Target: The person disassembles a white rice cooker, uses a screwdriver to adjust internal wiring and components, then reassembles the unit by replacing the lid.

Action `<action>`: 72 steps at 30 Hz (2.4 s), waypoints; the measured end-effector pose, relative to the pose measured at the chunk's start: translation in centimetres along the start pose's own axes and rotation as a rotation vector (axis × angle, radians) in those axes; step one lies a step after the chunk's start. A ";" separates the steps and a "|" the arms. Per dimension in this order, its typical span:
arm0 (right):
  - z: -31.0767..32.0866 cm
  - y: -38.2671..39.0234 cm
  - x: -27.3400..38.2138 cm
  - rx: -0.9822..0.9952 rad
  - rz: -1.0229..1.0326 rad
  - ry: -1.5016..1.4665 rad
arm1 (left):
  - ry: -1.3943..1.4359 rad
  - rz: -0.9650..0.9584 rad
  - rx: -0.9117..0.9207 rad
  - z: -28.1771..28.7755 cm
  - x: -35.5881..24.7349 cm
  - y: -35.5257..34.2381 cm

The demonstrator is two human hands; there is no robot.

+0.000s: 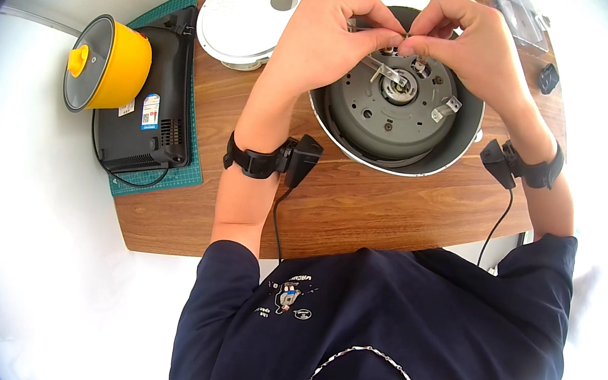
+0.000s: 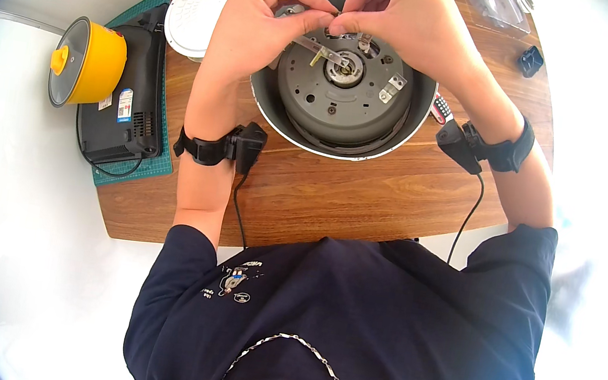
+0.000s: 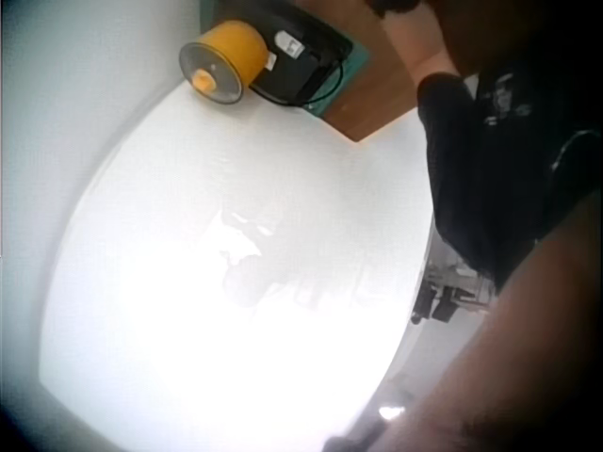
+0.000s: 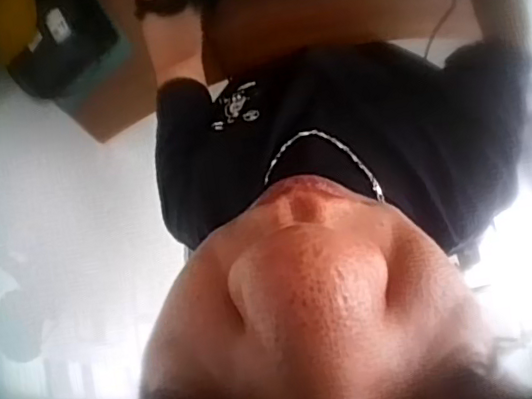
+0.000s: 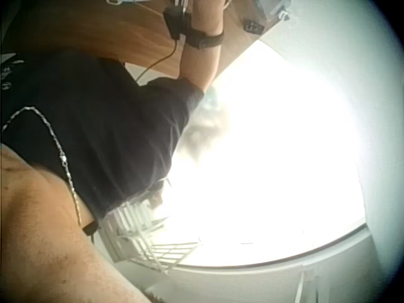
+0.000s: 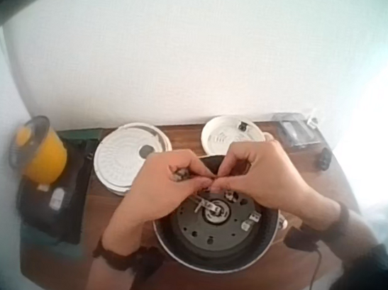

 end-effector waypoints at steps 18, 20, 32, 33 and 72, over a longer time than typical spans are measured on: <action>-0.6 0.0 -0.2 -0.047 0.106 -0.026 | -0.104 -0.131 -0.091 0.5 -0.8 0.1; -0.7 0.0 0.0 -0.051 0.139 0.011 | -0.097 -0.130 -0.091 0.5 -0.7 0.1; -0.4 -0.4 1.4 -0.020 0.406 0.174 | -0.082 -0.052 0.001 1.2 -0.3 0.3; -0.5 -0.5 1.6 -0.018 0.445 0.194 | -0.077 -0.058 0.011 1.2 -0.2 0.3; 0.4 -0.8 1.3 -0.102 0.611 0.232 | 0.012 -0.011 -0.011 0.9 -0.2 0.1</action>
Point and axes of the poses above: each hand's wrist, its own y-axis away from the middle knuckle, its own z-axis out of the back of the hand, x = y × z, the point moved 3 cm from there along -y, towards the middle knuckle, and after that the axes turned 4 degrees about z, right-handed, at the moved point
